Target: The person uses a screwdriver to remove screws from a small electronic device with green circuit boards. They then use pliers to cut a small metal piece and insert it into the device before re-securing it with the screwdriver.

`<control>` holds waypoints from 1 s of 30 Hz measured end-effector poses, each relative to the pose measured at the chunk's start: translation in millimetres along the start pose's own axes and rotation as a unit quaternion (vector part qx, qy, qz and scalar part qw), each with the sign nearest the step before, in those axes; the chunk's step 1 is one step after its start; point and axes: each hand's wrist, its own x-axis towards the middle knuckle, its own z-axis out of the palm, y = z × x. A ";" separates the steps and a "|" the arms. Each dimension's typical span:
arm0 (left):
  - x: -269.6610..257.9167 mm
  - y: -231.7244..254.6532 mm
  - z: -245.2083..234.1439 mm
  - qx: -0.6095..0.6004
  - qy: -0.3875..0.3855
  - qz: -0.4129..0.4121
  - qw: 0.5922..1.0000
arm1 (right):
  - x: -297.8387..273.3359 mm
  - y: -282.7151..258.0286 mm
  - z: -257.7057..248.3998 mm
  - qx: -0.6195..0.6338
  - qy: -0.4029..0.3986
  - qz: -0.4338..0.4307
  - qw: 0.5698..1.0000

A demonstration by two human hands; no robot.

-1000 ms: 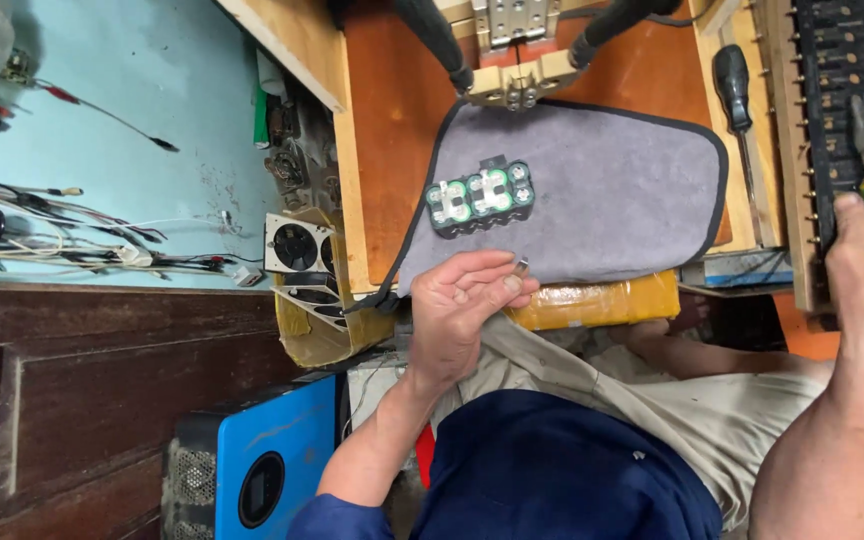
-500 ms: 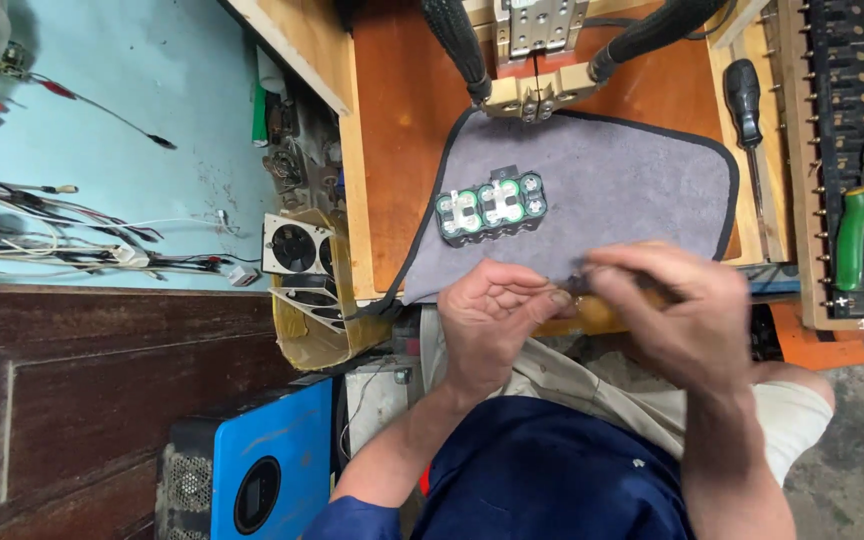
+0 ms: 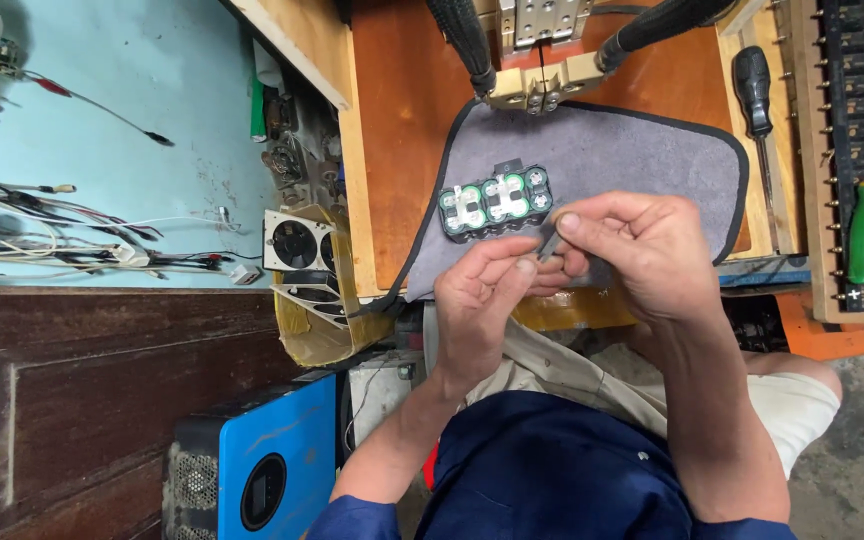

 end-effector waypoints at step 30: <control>5.1 10.9 1.7 0.343 0.024 0.150 0.927 | -11.4 -0.1 -7.8 -0.062 0.002 -0.031 0.998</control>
